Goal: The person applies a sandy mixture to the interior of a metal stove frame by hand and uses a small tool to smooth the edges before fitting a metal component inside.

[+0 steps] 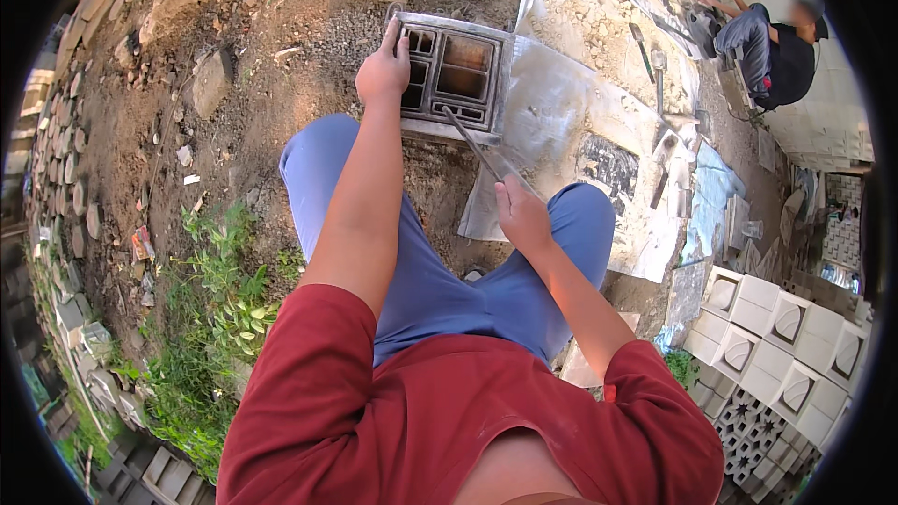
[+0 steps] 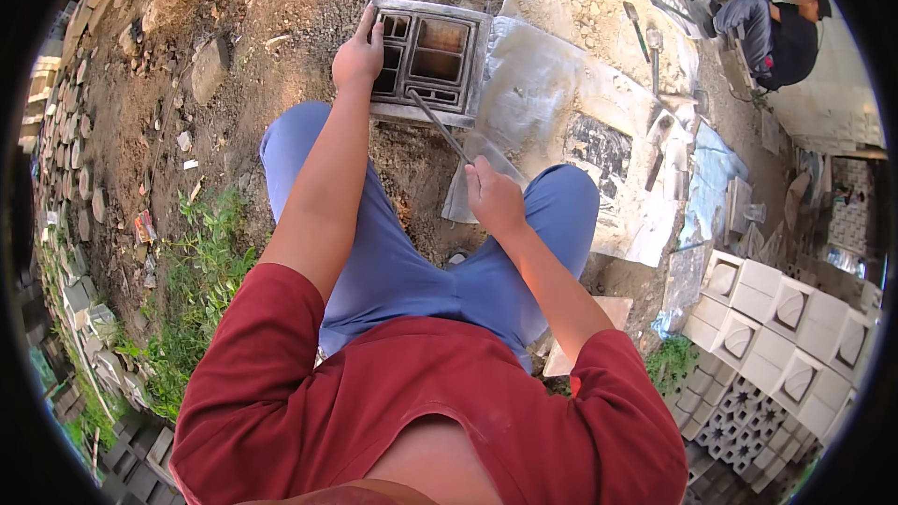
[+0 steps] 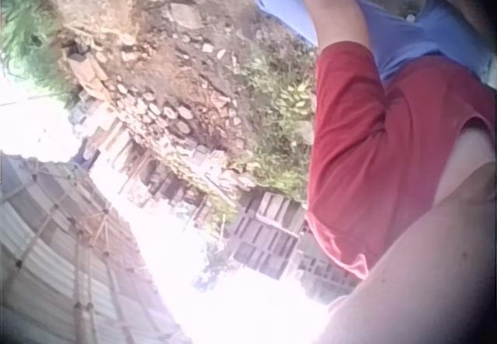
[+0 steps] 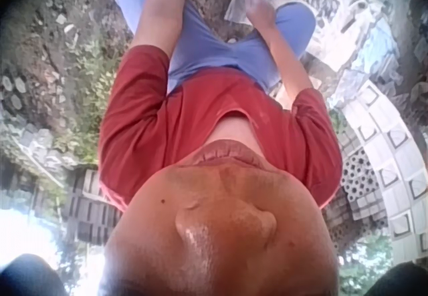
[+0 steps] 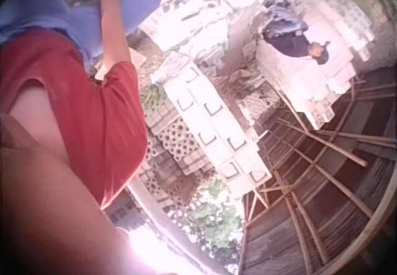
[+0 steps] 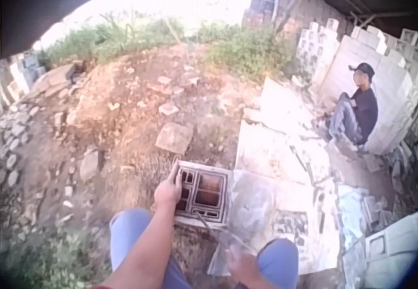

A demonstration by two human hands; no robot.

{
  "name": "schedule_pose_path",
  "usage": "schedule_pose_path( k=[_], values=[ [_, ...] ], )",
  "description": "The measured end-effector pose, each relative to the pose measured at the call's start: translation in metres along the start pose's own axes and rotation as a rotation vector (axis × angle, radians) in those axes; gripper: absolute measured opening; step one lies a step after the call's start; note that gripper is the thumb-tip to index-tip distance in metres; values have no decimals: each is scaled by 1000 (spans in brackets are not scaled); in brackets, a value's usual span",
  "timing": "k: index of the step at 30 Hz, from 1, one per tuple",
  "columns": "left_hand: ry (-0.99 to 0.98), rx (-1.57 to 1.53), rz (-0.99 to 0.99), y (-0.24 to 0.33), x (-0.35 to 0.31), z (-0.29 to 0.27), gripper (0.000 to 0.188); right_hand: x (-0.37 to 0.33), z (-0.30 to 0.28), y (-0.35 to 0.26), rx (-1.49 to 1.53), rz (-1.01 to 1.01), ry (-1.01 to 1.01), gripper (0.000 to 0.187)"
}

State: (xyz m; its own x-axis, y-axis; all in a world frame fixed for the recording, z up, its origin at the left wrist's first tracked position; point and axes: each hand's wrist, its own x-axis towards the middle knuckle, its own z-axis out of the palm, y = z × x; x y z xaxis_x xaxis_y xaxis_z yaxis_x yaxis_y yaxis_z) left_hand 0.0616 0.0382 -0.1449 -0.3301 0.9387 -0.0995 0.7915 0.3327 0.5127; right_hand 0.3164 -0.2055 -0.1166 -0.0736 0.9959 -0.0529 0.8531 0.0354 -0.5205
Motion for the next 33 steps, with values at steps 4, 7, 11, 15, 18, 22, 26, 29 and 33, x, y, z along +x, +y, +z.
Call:
schedule_pose_path(
  k=[4, 7, 11, 15, 18, 22, 26, 29, 33],
  values=[
    [-7, -21, 7, -2, -4, 0, 52, -2, 2, 2, 92, 0, 23, 31],
    [-14, 3, 17, 2, 0, -2, 53, 2, 3, 1, 74, 34, -1, 32],
    [-27, -9, 6, -2, -1, -2, 53, 11, 7, 9, 58, 70, 5, 31],
    [-31, 7, 6, 2, -3, -3, 52, 24, 2, 18, 74, 138, 149, 36],
    [-3, -3, 11, 0, -3, -2, 51, 23, -3, 18, 61, 160, 181, 39],
    [-9, -9, 23, 2, -3, -4, 51, 26, 4, 15, 12, 246, 169, 39],
    [-19, -17, 10, -3, 0, -4, 52, 16, -3, 9, 136, 182, 206, 39],
    [-34, -14, 16, 2, -4, -4, 52, 7, 2, 19, 4, 215, 203, 40],
    [6, 8, 32, 2, -3, -3, 52, 9, 3, 20, -37, 217, 231, 41]
  ],
)
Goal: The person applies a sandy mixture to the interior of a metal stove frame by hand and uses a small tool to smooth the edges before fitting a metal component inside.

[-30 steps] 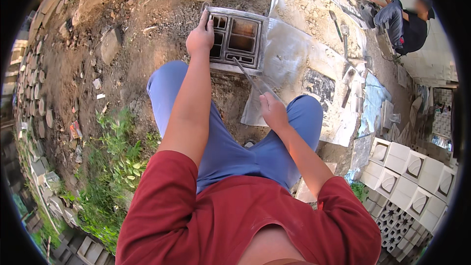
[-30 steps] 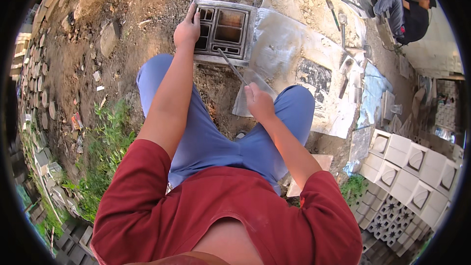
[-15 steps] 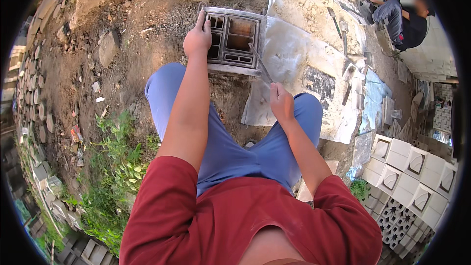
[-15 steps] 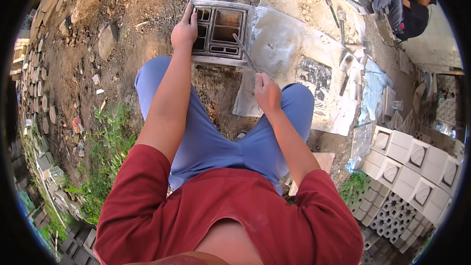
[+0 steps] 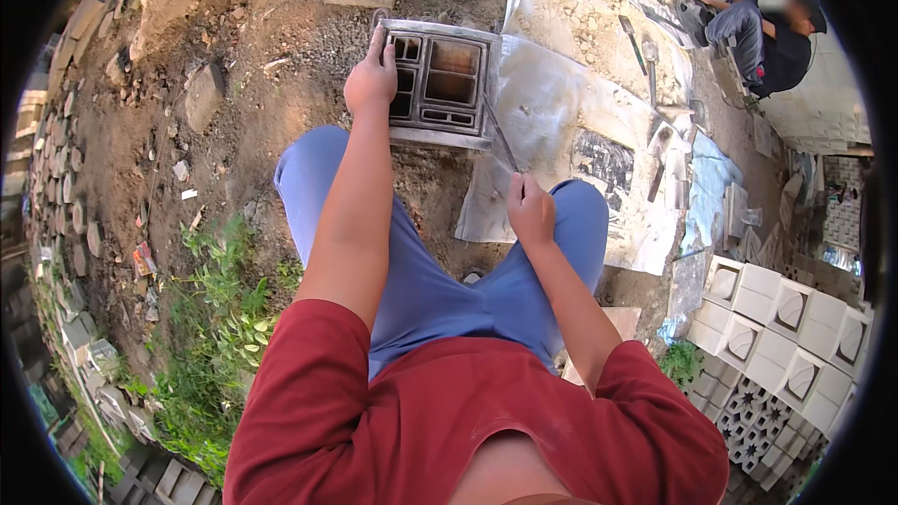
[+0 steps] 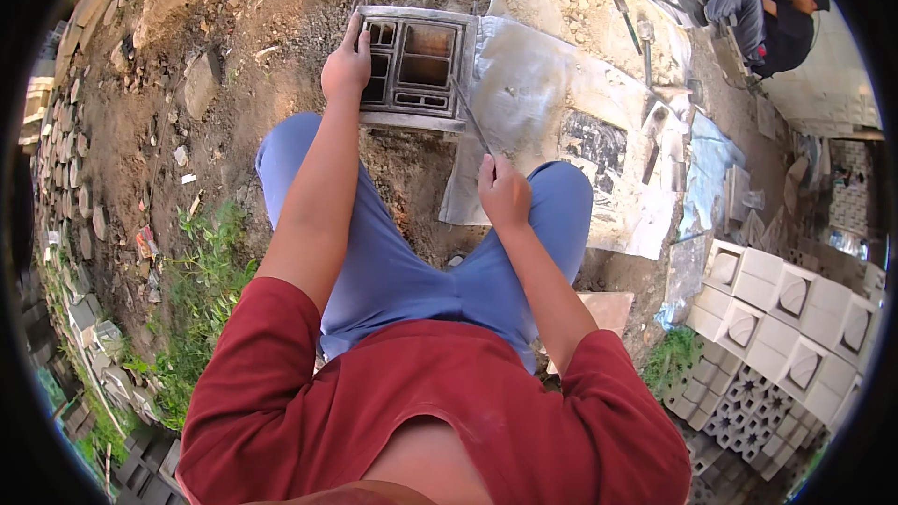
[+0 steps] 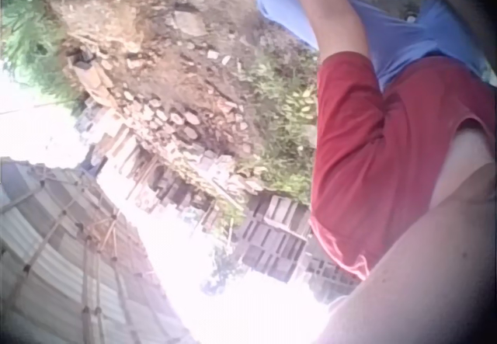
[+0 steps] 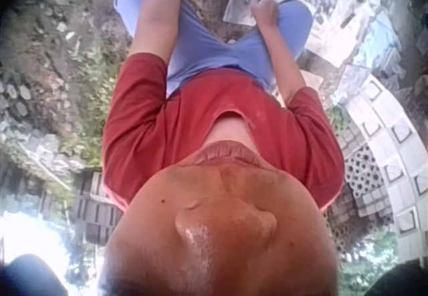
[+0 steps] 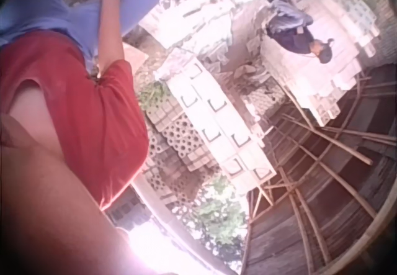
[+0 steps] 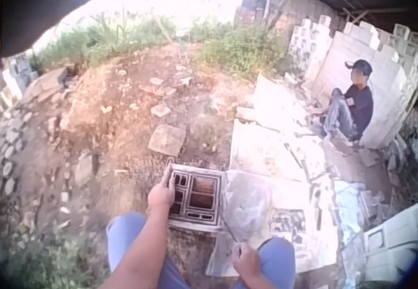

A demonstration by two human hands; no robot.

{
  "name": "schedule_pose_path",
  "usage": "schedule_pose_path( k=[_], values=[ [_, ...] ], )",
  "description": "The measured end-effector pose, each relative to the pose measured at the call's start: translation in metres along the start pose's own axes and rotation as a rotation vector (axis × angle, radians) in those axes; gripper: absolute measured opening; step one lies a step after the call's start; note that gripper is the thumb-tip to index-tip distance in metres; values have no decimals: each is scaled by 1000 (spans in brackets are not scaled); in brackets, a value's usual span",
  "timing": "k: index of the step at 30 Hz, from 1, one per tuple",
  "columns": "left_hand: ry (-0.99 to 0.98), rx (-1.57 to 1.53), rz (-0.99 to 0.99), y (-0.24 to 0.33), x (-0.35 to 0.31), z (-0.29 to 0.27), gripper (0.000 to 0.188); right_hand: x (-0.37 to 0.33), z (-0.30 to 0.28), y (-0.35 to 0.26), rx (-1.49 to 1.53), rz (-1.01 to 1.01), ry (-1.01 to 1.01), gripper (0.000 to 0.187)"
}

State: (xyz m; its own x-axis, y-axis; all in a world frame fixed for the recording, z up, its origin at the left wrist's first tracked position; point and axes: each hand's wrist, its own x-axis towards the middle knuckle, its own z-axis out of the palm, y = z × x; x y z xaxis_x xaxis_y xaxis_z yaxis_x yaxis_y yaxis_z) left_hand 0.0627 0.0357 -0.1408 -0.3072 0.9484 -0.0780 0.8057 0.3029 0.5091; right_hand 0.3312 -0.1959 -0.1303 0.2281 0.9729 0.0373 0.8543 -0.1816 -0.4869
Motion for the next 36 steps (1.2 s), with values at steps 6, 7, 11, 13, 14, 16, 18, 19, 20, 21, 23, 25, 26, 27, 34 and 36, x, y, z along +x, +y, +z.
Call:
schedule_pose_path(
  k=[6, 7, 11, 13, 14, 16, 18, 19, 20, 21, 23, 25, 26, 27, 34, 36],
  values=[
    [-17, 3, -6, -3, -1, 1, 52, 4, 1, -1, 96, -12, 71, 42],
    [-18, 2, -3, -1, -1, 2, 52, 4, 3, 2, 118, -32, 139, 43],
    [-6, 12, 4, -3, 3, 2, 52, 23, 9, 3, 174, 22, 149, 44],
    [-6, 2, 13, -2, 2, 3, 52, 26, 17, 9, 102, 25, 110, 45],
    [-3, 3, 13, -1, 1, 5, 52, 25, 18, 13, 100, 30, 113, 45],
    [21, -1, 13, -3, 2, 4, 52, 28, 19, 11, 105, 65, 63, 45],
    [19, 3, 14, -3, 3, 4, 52, 29, 22, 10, 85, 73, 40, 45],
    [13, 7, 14, -3, 3, 4, 52, 28, 22, 10, 62, 83, 15, 45],
    [14, 5, 12, -3, 1, 4, 52, 27, 22, 11, 60, 81, 15, 45],
    [16, -6, 12, -4, 0, 4, 52, 28, 22, 11, 98, 59, 42, 45],
    [24, -20, 10, -3, 3, 2, 52, 34, 24, 10, 136, 30, 70, 45],
    [3, 0, 12, 1, 0, 1, 51, 34, 25, 12, 77, 116, -18, 47],
    [-4, 1, 6, 2, -2, 1, 51, 34, 24, 15, 74, 115, -20, 47],
    [5, 2, 2, 0, 0, 1, 51, 39, 23, 12, 71, 110, -5, 48],
    [23, 8, 8, -4, 1, 1, 52, 134, 3, -33, 204, 55, 104, 48],
    [12, 10, 0, -4, 1, 1, 52, 161, -1, -45, 141, 36, 108, 52]
  ],
)
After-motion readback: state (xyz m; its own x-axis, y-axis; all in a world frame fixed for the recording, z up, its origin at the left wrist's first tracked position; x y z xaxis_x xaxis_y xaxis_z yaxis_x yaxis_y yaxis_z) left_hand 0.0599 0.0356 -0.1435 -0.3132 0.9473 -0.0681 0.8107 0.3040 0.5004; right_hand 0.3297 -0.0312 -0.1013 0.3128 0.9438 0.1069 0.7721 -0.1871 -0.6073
